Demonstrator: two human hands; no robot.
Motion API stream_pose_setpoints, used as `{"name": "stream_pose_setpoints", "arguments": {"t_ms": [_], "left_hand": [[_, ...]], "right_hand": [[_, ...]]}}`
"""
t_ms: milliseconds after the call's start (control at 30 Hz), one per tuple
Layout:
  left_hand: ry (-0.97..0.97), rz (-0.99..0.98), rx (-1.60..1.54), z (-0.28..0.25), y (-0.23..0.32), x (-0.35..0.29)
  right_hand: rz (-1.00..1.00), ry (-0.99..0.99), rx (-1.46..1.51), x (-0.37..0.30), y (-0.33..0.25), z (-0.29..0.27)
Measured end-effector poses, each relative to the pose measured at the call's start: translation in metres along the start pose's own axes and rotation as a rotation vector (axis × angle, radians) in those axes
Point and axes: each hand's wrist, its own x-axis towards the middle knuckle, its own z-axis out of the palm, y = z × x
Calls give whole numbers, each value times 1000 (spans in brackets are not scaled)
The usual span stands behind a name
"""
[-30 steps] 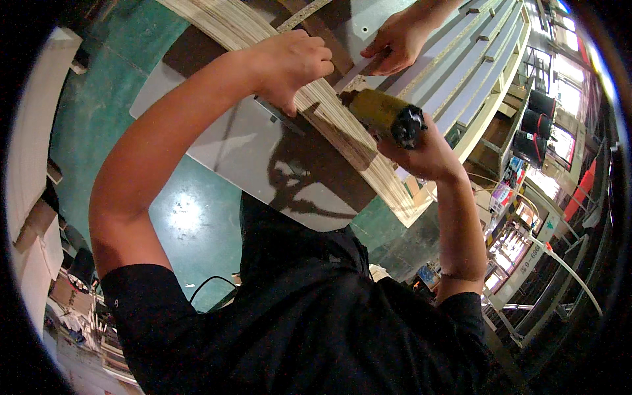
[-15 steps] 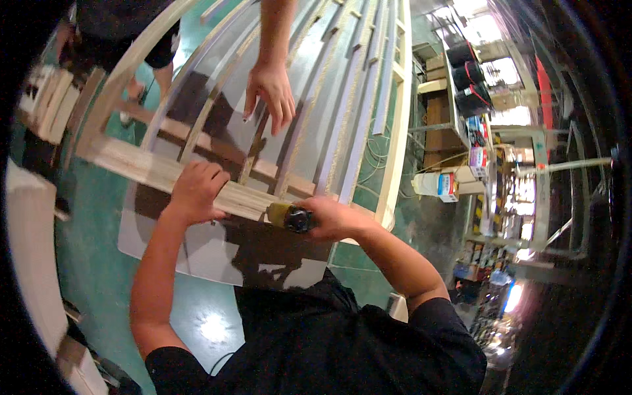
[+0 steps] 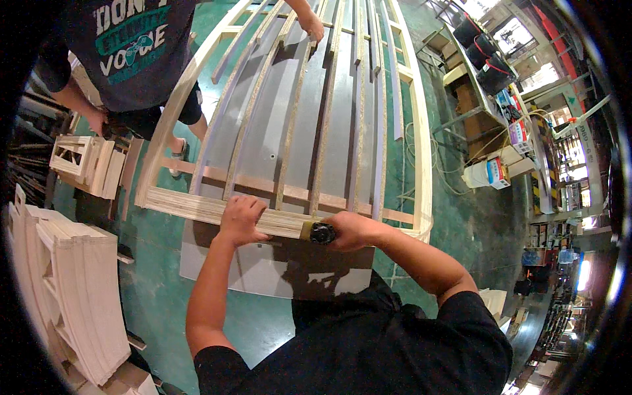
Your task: The person uses a pneumatic nail gun to attach wooden slats to a large wooden frame structure. They position the slats and drive nails into the joints to secure them in place. The person works on different sections of the frame, occasionally adjusting the position of the wood pieces.
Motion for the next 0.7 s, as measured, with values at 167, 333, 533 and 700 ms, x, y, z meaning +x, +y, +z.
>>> {"name": "stream_pose_setpoints", "arguments": {"t_ms": [167, 333, 533, 700], "left_hand": [[-1, -10, -22, -2, 3, 0], [53, 17, -23, 1, 2, -1], [-10, -5, -3, 0, 0, 1], [66, 31, -46, 2, -1, 0]], "right_hand": [[-18, 18, 15, 0, 4, 2], [-1, -6, 31, 1, 2, 1], [-19, 15, 49, 0, 2, 0], [69, -51, 47, 3, 3, -1]]}}
